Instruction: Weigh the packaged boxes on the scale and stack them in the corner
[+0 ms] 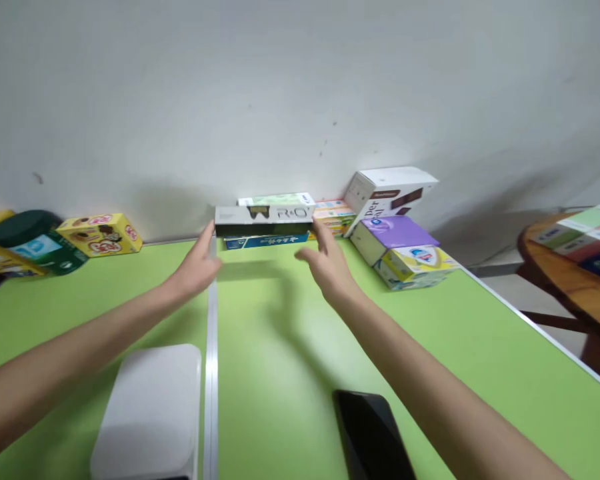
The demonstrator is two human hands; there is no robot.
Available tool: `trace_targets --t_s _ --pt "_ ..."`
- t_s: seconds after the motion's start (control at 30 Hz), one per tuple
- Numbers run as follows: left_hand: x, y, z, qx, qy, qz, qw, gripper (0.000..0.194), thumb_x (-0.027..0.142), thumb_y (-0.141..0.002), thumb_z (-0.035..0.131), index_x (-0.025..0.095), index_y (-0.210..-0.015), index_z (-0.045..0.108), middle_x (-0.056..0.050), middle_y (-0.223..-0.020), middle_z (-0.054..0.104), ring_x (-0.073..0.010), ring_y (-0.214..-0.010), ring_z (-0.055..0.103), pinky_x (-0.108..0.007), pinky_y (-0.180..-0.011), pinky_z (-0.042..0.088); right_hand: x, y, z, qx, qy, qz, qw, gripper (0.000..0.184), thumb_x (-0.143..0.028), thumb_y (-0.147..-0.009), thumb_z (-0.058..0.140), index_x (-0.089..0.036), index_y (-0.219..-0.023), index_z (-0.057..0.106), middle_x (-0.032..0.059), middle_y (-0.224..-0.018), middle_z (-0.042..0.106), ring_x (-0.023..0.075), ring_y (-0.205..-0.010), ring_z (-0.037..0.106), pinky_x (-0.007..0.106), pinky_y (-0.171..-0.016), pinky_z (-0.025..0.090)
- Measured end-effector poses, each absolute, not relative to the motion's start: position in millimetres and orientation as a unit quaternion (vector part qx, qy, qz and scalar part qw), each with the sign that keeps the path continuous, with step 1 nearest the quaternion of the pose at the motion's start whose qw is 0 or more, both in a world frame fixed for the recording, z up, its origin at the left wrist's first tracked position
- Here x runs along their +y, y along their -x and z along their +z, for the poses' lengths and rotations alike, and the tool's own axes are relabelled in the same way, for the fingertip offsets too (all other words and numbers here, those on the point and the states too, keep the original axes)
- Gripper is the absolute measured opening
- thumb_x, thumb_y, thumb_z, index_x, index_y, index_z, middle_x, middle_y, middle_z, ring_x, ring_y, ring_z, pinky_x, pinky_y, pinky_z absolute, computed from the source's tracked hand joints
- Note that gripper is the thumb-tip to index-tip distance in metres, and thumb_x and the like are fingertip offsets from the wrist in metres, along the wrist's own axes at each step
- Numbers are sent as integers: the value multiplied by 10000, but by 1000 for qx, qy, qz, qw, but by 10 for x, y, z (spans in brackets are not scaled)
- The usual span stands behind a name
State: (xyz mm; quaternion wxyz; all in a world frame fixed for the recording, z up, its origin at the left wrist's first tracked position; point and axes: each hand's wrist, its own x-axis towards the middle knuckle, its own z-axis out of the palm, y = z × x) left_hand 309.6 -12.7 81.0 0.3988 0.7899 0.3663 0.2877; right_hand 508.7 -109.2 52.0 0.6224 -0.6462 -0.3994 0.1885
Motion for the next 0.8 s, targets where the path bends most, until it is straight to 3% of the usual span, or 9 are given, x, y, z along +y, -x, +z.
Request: trace_targets --t_s 0.1,0.23,0.43,0.67,0.8 --pt "-582 -2312 781 417 -766 218 438 872 8 -659 447 214 -1483 252 -36 -1579 233 -246 -1471 115 -448 -1198 101 -1659 -4533 430 -379 668 290 571 745 -228 -593 591 -271 -1332 515 54 -1468 454 328 -1404 322 543 -1150 237" --pt "-1103 -1376 620 504 -699 172 477 840 74 -730 417 269 -1507 164 12 -1610 75 -263 -1475 26 -499 -1184 88 -2226 -3778 330 -401 663 417 474 822 -311 -685 564 -323 -1471 323 3 -1567 255 293 -1465 151 563 -1160 193" --pt "-1537 -582 415 524 -675 179 488 868 64 -762 386 350 -1513 59 61 -1608 -4 -255 -1471 -21 -514 -1179 88 -2535 -3077 170 -412 655 462 433 831 -351 -730 530 -341 -1501 222 -48 -1594 122 233 -1478 29 519 -1183 130" --pt "-1653 -395 133 532 -641 175 524 894 30 -772 396 350 -1510 6 45 -1608 -28 -258 -1466 -17 -533 -1181 90 -2634 -2891 30 -377 677 460 434 792 -352 -722 537 -304 -1477 301 13 -1583 226 277 -1469 140 519 -1174 196" --pt "-1767 -422 58 567 -585 236 529 865 107 -818 419 358 -1502 -48 61 -1602 -78 -263 -1464 4 -519 -1174 188 -2759 -2894 -94 -310 690 413 507 672 -428 -790 544 -370 -1432 355 7 -1563 288 315 -1424 284 542 -1150 266"
